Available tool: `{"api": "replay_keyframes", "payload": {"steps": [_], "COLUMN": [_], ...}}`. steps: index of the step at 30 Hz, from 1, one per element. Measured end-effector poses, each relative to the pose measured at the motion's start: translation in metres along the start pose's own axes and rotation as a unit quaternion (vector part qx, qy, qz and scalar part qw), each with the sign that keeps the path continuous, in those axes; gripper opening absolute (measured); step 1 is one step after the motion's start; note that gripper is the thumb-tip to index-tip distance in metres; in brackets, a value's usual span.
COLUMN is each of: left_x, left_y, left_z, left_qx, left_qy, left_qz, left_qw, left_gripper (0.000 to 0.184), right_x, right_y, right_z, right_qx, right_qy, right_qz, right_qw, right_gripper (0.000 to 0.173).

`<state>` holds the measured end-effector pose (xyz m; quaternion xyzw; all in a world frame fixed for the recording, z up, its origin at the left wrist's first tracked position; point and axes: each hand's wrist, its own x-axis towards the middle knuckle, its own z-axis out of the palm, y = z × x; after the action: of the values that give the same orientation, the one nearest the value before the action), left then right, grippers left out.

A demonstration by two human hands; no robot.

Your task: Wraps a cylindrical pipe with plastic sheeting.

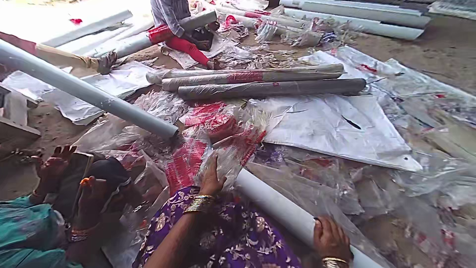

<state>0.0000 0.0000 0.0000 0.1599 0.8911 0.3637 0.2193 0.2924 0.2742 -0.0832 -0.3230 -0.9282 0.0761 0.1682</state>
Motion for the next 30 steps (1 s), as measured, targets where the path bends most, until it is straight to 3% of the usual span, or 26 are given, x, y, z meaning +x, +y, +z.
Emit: {"api": "replay_keyframes", "payload": {"steps": [2, 4, 6, 7, 8, 9, 10, 16, 23, 25, 28, 30], "left_x": [0.002, 0.004, -0.001, -0.002, -0.002, -0.001, -0.001, 0.017, 0.041, 0.044, 0.044, 0.043], "left_y": [0.000, 0.008, 0.012, 0.012, 0.014, 0.016, 0.017, 0.005, 0.001, -0.002, -0.004, -0.005], "left_z": [0.006, 0.011, 0.025, 0.034, 0.041, 0.046, 0.050, 0.068, 0.083, 0.087, 0.087, 0.086], "left_qx": [0.070, 0.129, 0.129, 0.110, 0.107, 0.111, 0.119, 0.163, 0.129, 0.121, 0.134, 0.139], "left_qy": [-0.042, -0.064, -0.020, 0.003, 0.006, -0.004, -0.016, -0.021, 0.050, 0.080, 0.093, 0.080], "left_qz": [-0.012, -0.027, 0.026, 0.075, 0.112, 0.127, 0.132, 0.238, 0.313, 0.328, 0.317, 0.303], "left_qw": [0.997, 0.989, 0.991, 0.991, 0.988, 0.986, 0.984, 0.957, 0.940, 0.934, 0.934, 0.939], "left_gripper": [0.045, 0.046, 0.028, 0.037, 0.064, 0.078, 0.078, 0.029, 0.016, 0.015, 0.013, 0.014], "right_x": [0.003, 0.006, 0.006, 0.007, 0.008, 0.010, 0.012, 0.039, 0.069, 0.064, 0.046, 0.037], "right_y": [0.001, 0.002, 0.003, 0.003, 0.003, 0.003, 0.003, 0.010, 0.015, 0.012, -0.005, -0.016], "right_z": [0.005, 0.009, 0.008, 0.007, 0.006, 0.004, 0.003, -0.007, -0.018, -0.019, -0.011, -0.004], "right_qx": [-0.009, -0.013, -0.013, -0.016, -0.016, -0.017, -0.014, 0.033, 0.044, 0.031, 0.032, 0.051], "right_qy": [0.032, 0.048, 0.037, 0.032, 0.027, 0.020, 0.009, -0.113, -0.251, -0.203, 0.001, 0.038], "right_qz": [-0.010, -0.018, -0.016, -0.013, -0.010, -0.007, -0.004, 0.041, 0.099, 0.091, 0.039, 0.027], "right_qw": [0.999, 0.999, 0.999, 0.999, 0.999, 1.000, 1.000, 0.992, 0.962, 0.974, 0.999, 0.998], "right_gripper": [0.046, 0.049, 0.047, 0.046, 0.045, 0.044, 0.042, 0.033, 0.037, 0.037, 0.040, 0.042]}}
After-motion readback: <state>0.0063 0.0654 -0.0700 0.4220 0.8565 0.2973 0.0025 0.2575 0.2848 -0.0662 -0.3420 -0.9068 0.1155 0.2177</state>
